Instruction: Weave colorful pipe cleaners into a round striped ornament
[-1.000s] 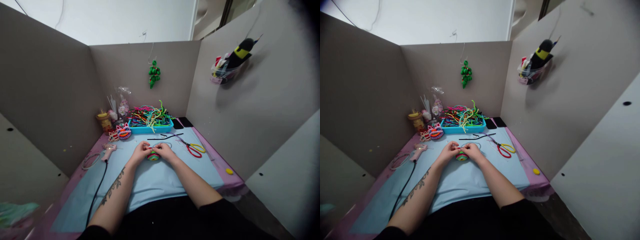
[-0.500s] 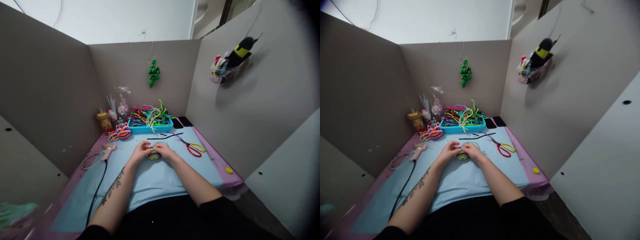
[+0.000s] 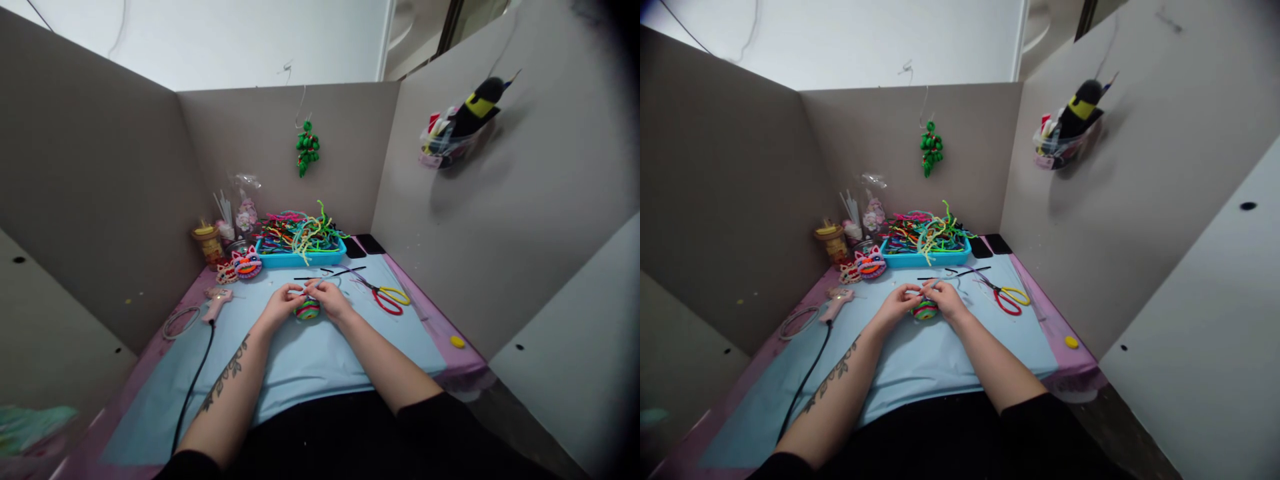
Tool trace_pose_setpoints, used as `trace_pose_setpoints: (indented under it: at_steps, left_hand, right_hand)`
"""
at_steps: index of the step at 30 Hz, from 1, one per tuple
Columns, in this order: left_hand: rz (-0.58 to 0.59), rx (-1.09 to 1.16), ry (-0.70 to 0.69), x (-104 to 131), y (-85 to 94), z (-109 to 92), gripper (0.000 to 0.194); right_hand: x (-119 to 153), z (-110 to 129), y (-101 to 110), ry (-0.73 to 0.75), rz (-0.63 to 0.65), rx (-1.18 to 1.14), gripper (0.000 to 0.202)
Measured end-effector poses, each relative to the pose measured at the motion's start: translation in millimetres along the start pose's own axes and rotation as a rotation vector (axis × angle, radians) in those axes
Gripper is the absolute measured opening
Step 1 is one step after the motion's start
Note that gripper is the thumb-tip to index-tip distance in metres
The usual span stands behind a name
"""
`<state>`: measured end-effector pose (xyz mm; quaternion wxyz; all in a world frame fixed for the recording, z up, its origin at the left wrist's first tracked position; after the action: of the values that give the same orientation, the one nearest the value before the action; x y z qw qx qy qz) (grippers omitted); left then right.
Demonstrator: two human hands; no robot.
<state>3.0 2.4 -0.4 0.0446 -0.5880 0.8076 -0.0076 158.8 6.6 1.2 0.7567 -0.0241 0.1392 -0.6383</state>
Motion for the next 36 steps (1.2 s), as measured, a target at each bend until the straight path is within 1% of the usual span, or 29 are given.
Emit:
trace_pose_setpoints:
  at_steps: [2, 5, 8, 11, 15, 17, 22, 27, 30, 34, 36]
  left_hand:
    - [-0.021, 0.008, -0.003, 0.4, 1.0, -2.0, 0.051]
    - [-0.076, 0.035, -0.012, 1.9, 1.8, -6.3, 0.051]
    - [-0.097, 0.063, -0.012, 2.9, 1.8, -9.1, 0.052]
    - [-0.091, 0.062, -0.015, 2.8, 2.8, -8.9, 0.051]
    - [-0.049, 0.035, -0.012, 1.5, 4.3, -5.9, 0.051]
    - [-0.041, 0.027, -0.02, 0.7, 4.7, -4.7, 0.05]
    - [-0.07, -0.004, -0.035, 0.2, 7.2, -5.3, 0.045]
    - [-0.021, -0.018, -0.028, 1.0, 9.1, -6.3, 0.042]
    - [-0.04, 0.009, -0.049, 0.6, 8.2, -6.4, 0.042]
    - [-0.061, 0.032, -0.059, 0.8, 6.5, -8.8, 0.045]
    - [-0.066, 0.059, -0.062, 1.6, 6.6, -11.3, 0.044]
  right_hand:
    - [-0.1, 1.7, 2.8, 0.01, -0.011, 0.007, 0.031]
    - [-1.4, 2.7, 9.1, 0.041, -0.061, 0.017, 0.024]
    - [-2.9, 1.1, 13.5, 0.042, -0.085, 0.028, 0.023]
    - [-2.5, -0.7, 13.7, 0.003, -0.058, 0.041, 0.025]
    - [0.9, -0.9, 7.6, -0.079, 0.058, -0.001, 0.033]
    - [2.5, -1.3, 4.1, -0.13, 0.086, -0.028, 0.033]
    - [3.2, -3.0, 2.3, -0.179, 0.052, -0.047, 0.028]
    - [1.6, -3.6, 5.1, -0.161, 0.047, -0.073, 0.032]
    - [0.3, -6.2, 4.9, -0.152, 0.051, -0.078, 0.033]
    - [-2.0, -10.3, 4.8, -0.136, 0.025, -0.079, 0.034]
    - [-2.4, -9.5, 5.4, -0.137, 0.052, -0.096, 0.034]
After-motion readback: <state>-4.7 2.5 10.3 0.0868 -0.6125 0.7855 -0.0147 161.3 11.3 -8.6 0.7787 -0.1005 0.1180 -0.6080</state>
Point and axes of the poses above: each hand's wrist, its own x-axis away from the middle knuckle, its own y-axis out of the back of the hand, z = x × y, the point moved 1 cm from there along -x, towards the middle knuckle
